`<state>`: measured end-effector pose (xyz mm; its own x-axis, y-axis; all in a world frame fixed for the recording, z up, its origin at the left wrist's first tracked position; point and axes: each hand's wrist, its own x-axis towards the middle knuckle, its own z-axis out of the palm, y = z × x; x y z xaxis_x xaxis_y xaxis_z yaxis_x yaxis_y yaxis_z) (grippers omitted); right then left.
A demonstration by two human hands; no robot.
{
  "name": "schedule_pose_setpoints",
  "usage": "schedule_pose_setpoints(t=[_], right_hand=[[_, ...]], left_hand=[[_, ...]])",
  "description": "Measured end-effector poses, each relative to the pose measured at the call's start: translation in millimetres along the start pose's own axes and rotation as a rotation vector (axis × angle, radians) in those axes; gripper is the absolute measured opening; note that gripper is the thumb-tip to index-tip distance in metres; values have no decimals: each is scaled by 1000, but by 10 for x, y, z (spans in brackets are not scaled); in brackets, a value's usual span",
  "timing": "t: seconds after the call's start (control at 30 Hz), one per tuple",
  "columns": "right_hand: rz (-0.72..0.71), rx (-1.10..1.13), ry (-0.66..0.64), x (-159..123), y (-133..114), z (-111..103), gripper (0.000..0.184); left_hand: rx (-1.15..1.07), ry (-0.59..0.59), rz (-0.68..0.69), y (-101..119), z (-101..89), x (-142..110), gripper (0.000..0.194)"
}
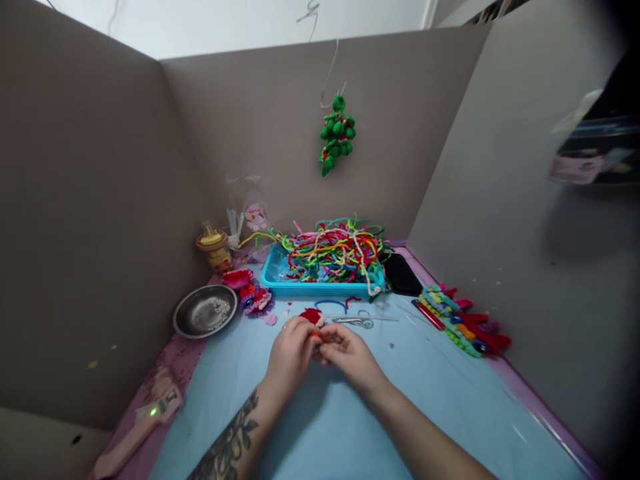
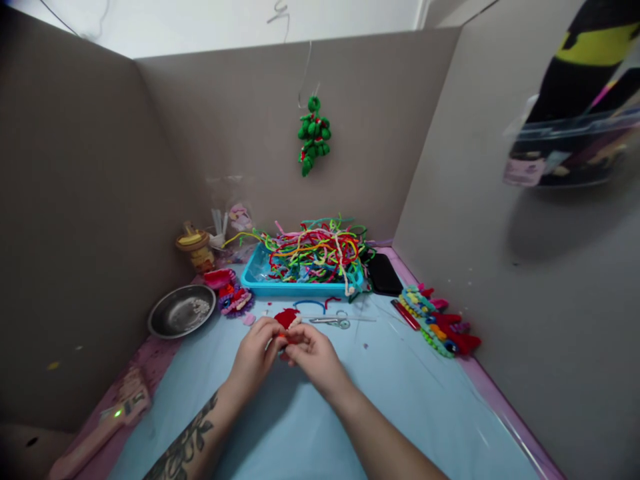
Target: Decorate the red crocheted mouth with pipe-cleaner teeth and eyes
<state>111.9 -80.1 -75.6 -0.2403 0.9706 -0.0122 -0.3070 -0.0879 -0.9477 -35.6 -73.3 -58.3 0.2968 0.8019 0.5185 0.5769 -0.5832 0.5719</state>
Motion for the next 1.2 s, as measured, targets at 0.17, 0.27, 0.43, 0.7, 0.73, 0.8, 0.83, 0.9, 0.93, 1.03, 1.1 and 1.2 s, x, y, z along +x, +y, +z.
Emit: schedule_pose_setpoints(t=[0.17,0.27,0.43,0.7,0.73,0.8,0.83,0.9,0.93,1.03,1.1,1.2], right_hand=[[-203,-340,127,-39,6,32,17],[-388,-637,145,-66,17,-6,15],[-649,-864,136,-67,8,-70,13],[-648,-731,59,-62,-79,-114,21],[-629,-701,56,-60,-83,-115,21],[-601,-648,57,-57,-88,-108,19],[-593,-632,64,-56,-88,-101,18],[-591,-625,87,-56,-82,-85,17],[-593,-632,99,-57,-78,-78,16],[-614,-676,124,-63,-62,-66,16],[-629,-702,139,-69,-52,-61,16],[-617,-691,179,-72,-42,-50,13]], left_hand=[[14,-22,8,-21,58,-9,17],[1,-41,3,-20,72,-7,21],[-70,-80,-30,-41,99,0,23],[-203,-253,-89,-61,42,46,33],[-230,-272,-107,-56,27,56,35],[-285,-291,-156,-55,12,69,38],[-309,-293,-186,-61,16,71,39],[-369,-282,-259,-85,44,69,36],[-404,-267,-300,-100,65,65,34],[-482,-220,-407,-135,123,57,33],[-507,-222,-444,-146,134,57,36],[-560,-256,-454,-156,98,64,40]])
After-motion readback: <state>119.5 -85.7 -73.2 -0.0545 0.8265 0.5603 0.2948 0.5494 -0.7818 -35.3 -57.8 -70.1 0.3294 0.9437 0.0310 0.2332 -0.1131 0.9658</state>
